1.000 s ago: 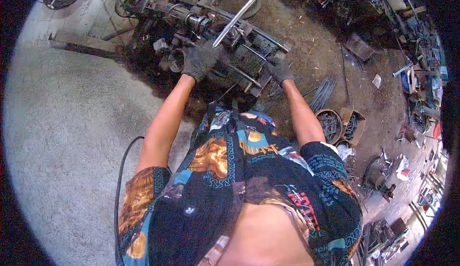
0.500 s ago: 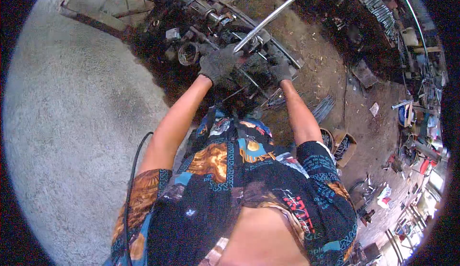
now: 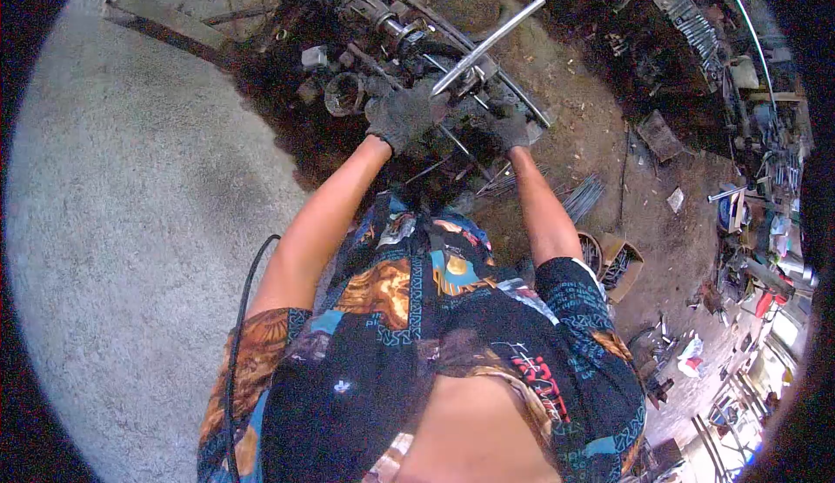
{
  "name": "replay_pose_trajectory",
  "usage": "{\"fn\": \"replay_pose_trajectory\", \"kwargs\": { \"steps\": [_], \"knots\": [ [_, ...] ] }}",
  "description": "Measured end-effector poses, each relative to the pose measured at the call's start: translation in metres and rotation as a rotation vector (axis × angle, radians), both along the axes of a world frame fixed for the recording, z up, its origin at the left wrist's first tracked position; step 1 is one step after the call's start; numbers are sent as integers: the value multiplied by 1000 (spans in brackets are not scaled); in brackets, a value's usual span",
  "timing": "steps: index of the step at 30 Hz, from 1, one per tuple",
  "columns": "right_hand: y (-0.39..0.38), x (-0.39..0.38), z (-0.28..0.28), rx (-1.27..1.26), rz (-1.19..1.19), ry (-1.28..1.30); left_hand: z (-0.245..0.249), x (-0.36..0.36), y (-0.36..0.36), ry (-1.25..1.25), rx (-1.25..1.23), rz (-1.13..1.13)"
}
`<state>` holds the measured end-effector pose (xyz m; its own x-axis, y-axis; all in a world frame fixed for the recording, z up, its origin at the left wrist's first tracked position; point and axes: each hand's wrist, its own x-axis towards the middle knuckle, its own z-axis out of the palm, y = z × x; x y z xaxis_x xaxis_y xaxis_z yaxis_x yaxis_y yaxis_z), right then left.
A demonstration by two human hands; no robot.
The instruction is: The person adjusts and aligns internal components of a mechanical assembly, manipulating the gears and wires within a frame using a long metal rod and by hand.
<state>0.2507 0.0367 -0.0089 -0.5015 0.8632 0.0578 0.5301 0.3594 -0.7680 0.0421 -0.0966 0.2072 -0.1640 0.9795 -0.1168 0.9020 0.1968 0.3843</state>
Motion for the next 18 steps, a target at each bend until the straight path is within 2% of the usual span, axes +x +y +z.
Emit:
{"fn": "replay_pose_trajectory", "kwargs": {
  "steps": [2,4,6,7,9,10,12,13,15,16,18],
  "knots": [
    [-5,5,22,-8,28,-1,9,3,-1,-5,-58,50],
    [-12,11,50,-14,58,-5,0,1,-4,-25,172,-17],
    [-20,15,67,-40,44,37,-10,-4,-3,14,122,-65],
    [-17,17,57,-41,44,35,-12,-6,-3,57,68,-114],
    [-8,25,18,-298,120,-14,10,0,-2,67,-6,-83],
    [-9,21,28,-299,117,-14,18,2,-1,80,-77,-51],
    [-12,7,63,-418,39,-302,16,0,0,-3,-93,15],
    [-13,7,51,-419,38,-302,15,-1,0,-86,-110,84],
    [-9,10,11,-109,44,-157,26,4,-2,-104,-77,88],
    [-6,10,11,-109,44,-160,29,6,-3,-122,-44,93],
    [-1,11,11,-149,102,-202,5,1,-3,-176,29,58]
  ]
}}
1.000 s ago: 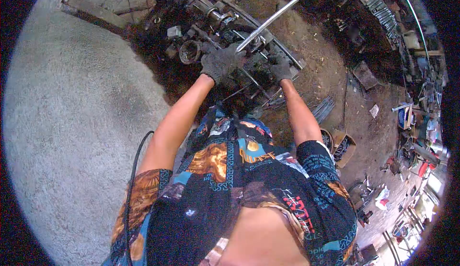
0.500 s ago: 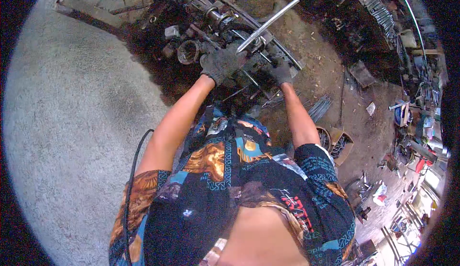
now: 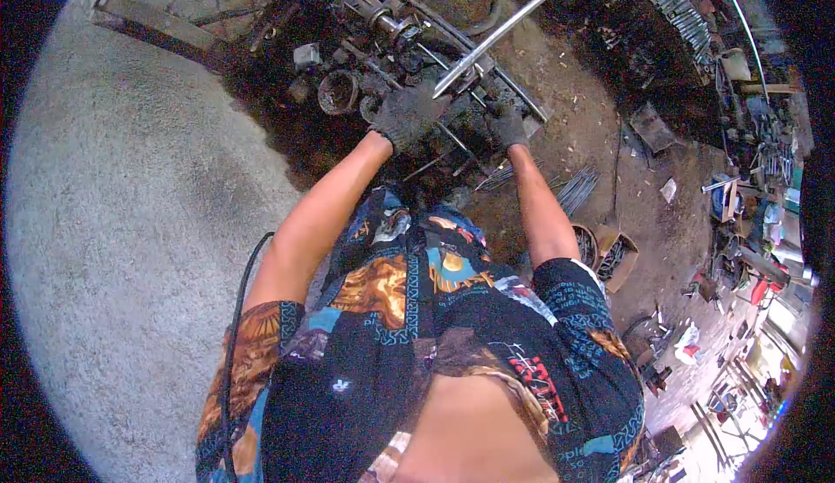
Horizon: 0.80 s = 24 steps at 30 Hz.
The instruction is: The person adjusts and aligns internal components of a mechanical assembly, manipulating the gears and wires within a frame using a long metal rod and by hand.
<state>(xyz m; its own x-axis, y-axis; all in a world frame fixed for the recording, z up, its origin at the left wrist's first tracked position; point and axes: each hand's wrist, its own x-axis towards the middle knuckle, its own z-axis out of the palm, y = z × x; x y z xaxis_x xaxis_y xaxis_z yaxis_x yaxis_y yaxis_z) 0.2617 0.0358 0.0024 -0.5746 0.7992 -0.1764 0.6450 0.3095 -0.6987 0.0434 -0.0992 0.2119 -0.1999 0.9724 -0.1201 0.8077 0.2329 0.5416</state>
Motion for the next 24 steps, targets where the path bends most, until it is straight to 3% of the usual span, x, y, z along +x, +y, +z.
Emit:
{"fn": "replay_pose_trajectory", "kwargs": {
  "steps": [2,4,6,10,13,15,17,19,20,21,23,24],
  "knots": [
    [-2,1,10,34,-4,50,-19,-3,2,-51,78,-30],
    [-6,0,23,66,-8,100,-28,-2,4,-22,-93,-49],
    [-11,-1,34,-90,-86,171,-23,1,4,-42,-113,-38],
    [-16,10,40,-66,-28,62,-22,4,2,-44,-71,-77],
    [-21,10,48,-14,-98,197,-59,-8,5,39,-126,-140],
    [-16,19,20,-40,-37,202,-58,-9,7,-5,-122,-120],
    [-24,13,56,-95,-44,142,-50,-3,9,-48,-118,-111],
    [-27,14,57,-154,-60,83,-7,12,15,-165,119,114],
    [-23,13,32,-160,-70,177,38,19,25,-75,-11,93],
    [-20,16,17,-166,-80,268,31,18,32,-77,-15,81],
    [-19,17,27,-36,11,157,13,8,56,-167,88,32],
    [-22,14,29,29,-9,189,8,6,64,-181,-5,77]
  ]
}}
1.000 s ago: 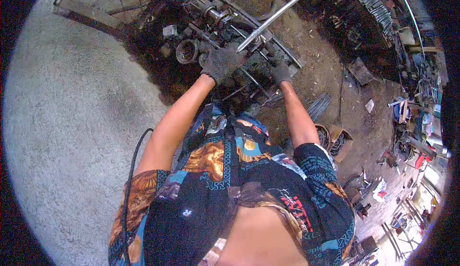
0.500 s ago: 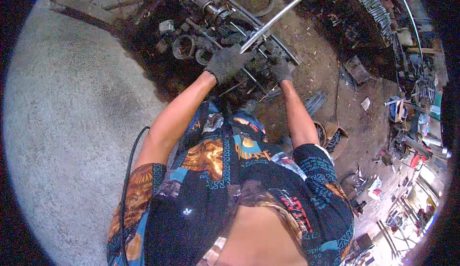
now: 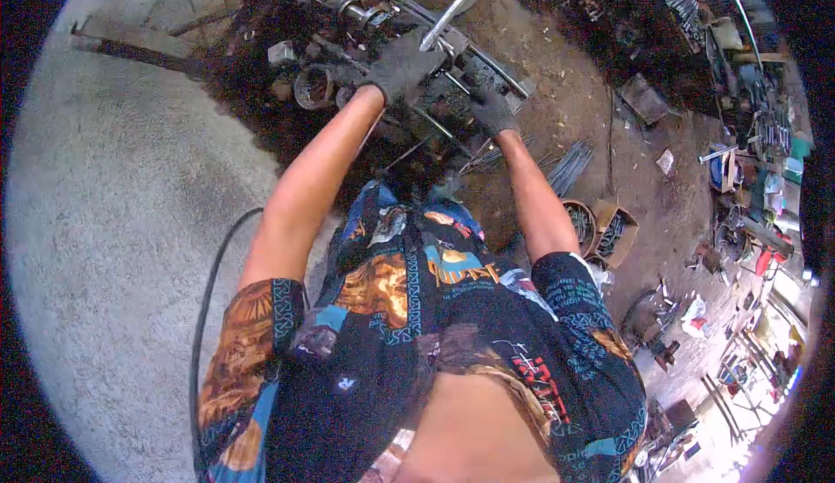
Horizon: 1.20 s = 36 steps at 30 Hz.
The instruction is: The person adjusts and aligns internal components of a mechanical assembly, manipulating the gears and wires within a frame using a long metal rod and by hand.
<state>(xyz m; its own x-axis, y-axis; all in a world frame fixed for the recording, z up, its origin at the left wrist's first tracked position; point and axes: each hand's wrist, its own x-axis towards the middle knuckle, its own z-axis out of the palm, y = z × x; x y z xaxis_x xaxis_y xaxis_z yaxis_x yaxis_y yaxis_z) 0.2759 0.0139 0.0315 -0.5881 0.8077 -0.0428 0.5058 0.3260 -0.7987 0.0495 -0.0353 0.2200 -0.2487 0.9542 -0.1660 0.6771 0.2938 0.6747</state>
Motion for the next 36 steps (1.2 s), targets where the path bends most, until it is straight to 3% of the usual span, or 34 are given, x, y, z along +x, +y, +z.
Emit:
{"fn": "replay_pose_trajectory", "kwargs": {
  "steps": [3,4,5,6,9,10,11,13,17,19,24,30,36],
  "knots": [
    [8,-6,-2,69,15,7,-37,-4,23,58,-27,-49],
    [8,-9,4,-47,-41,46,-50,-8,33,124,-103,-111],
    [8,-9,7,-166,-96,85,-40,-3,31,120,-114,-120],
    [8,-2,13,-5,26,0,-27,2,29,94,-140,-88],
    [6,0,40,44,45,-15,-27,4,28,103,-165,-70],
    [12,3,28,-104,78,-186,-28,5,27,130,-104,-83],
    [15,5,12,-108,76,-185,-25,7,26,156,-43,-97],
    [14,8,-7,155,37,-94,-15,16,22,142,-94,-86],
    [13,19,-6,55,50,-77,-9,32,20,119,-183,-69],
    [13,23,-4,111,100,-212,-17,36,20,125,-152,-59],
    [7,22,30,42,83,-179,-14,42,18,119,-179,-22],
    [10,28,-30,132,17,-127,-17,41,15,145,-82,-47],
    [1,24,-3,205,-48,-136,7,41,-8,-4,12,-43]
  ]
}}
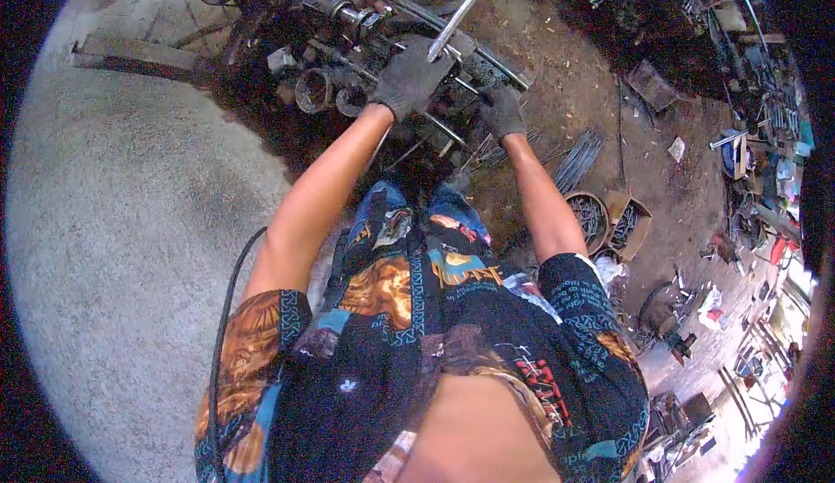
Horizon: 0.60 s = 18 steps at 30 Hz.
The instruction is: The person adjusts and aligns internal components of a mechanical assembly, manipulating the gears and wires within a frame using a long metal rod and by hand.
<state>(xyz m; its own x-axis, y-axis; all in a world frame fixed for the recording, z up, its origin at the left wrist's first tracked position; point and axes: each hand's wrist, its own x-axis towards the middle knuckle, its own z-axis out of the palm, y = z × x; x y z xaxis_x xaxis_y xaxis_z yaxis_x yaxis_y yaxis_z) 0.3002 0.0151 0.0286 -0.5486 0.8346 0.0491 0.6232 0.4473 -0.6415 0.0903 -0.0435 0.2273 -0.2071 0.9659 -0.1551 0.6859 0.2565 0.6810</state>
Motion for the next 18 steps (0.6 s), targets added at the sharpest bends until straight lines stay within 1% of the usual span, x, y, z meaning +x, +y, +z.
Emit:
{"fn": "replay_pose_trajectory", "kwargs": {
  "steps": [2,3,4,5,6,8,9,10,11,12,13,14,15,16,17,18],
  "knots": [
    [-3,-3,9,27,39,-38,22,6,-11,34,-145,34],
    [-7,-3,13,22,1,28,9,2,-13,34,-144,34],
    [-11,-4,24,18,-38,94,-14,-3,-18,67,-41,-29],
    [-12,-6,41,24,-39,95,-19,-6,-19,99,65,-92],
    [-12,-7,59,43,-66,62,-24,-8,-20,98,74,-92],
    [-6,-11,104,76,-91,26,-18,-11,-25,95,-12,-152],
    [-3,-12,128,17,-138,75,-21,-15,-28,91,-3,-153],
    [-3,-14,141,-45,-187,124,-17,-19,-33,219,164,-228],
    [3,-15,144,-36,-195,120,-14,-25,-37,346,333,-303],
    [14,-16,144,108,-170,79,-9,-37,-36,240,23,-271],
    [24,-19,146,252,-146,35,-19,-53,-38,235,32,-284],
    [32,-24,151,338,-85,143,-43,-73,-41,247,228,-200],
    [35,-31,171,345,-95,134,-65,-92,-41,253,422,-112],
    [35,-47,203,381,-34,114,-82,-118,-37,242,430,-120],
    [35,-59,220,416,30,92,-97,-147,-31,349,360,-114],
    [45,-66,214,425,23,80,-104,-167,-25,455,293,-106]
  ]
}}
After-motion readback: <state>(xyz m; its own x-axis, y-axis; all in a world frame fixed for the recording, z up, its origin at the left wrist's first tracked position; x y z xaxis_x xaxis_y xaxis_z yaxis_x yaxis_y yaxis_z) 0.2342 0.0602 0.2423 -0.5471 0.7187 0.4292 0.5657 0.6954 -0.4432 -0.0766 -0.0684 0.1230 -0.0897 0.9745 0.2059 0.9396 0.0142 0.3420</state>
